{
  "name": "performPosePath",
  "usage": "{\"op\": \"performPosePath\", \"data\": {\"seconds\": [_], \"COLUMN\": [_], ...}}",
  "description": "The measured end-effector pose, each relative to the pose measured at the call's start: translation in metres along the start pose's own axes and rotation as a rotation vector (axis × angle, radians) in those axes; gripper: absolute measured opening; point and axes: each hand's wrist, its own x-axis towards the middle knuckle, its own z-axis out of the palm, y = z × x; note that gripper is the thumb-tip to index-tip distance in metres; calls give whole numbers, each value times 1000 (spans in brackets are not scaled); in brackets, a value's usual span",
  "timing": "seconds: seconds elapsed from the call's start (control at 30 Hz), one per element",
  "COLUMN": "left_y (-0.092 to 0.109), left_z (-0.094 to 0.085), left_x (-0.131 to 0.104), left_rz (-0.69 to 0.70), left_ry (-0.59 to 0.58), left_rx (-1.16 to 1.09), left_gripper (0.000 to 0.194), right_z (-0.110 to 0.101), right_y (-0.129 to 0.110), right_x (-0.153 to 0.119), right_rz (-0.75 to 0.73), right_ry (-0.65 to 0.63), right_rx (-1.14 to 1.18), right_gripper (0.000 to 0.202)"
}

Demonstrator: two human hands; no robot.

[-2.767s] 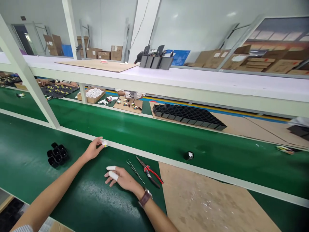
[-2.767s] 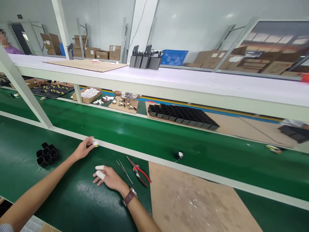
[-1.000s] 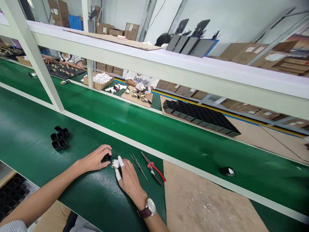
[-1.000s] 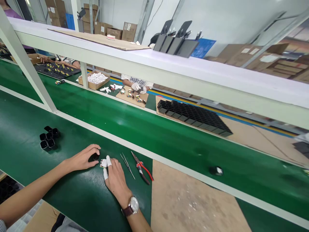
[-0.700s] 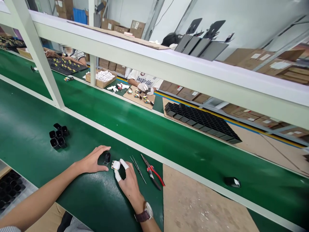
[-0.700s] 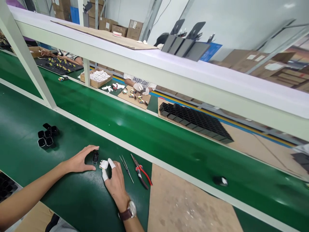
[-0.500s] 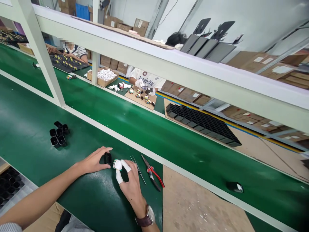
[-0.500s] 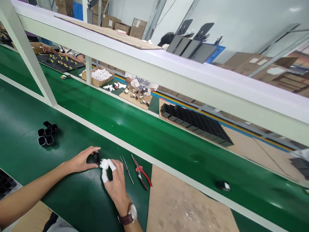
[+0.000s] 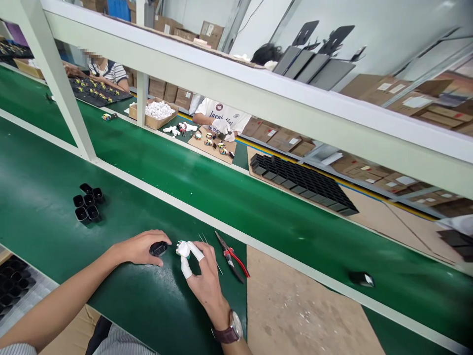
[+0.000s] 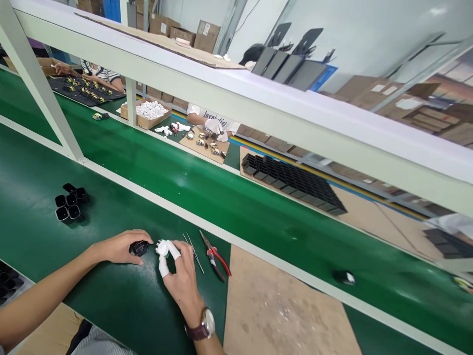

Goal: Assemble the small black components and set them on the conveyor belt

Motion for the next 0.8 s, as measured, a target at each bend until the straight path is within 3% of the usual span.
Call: {"op": "performPosePath", "data": {"seconds": [0.13,0.3,0.43,0.8], "left_y": [3,0,-2,0], "left_z": [15,25,25,27], "left_x": [4,5,5,8], "left_rz": [-19,102,170,194], "left_ry": [160,294,320,344], "left_rx": [138,334,393,414], "left_gripper": [47,47,41,44], "right_z": [-1,4,9,11], "right_y": [-8,-14,-16,-16], "right_x": [-1,-2,-1,4], "right_rz": [-48,-64,-64,-84], "right_ry": [-76,-63,-84,-178], "right_rx": [56,1,-14,-91], "right_gripper": [50,60,64,69]}}
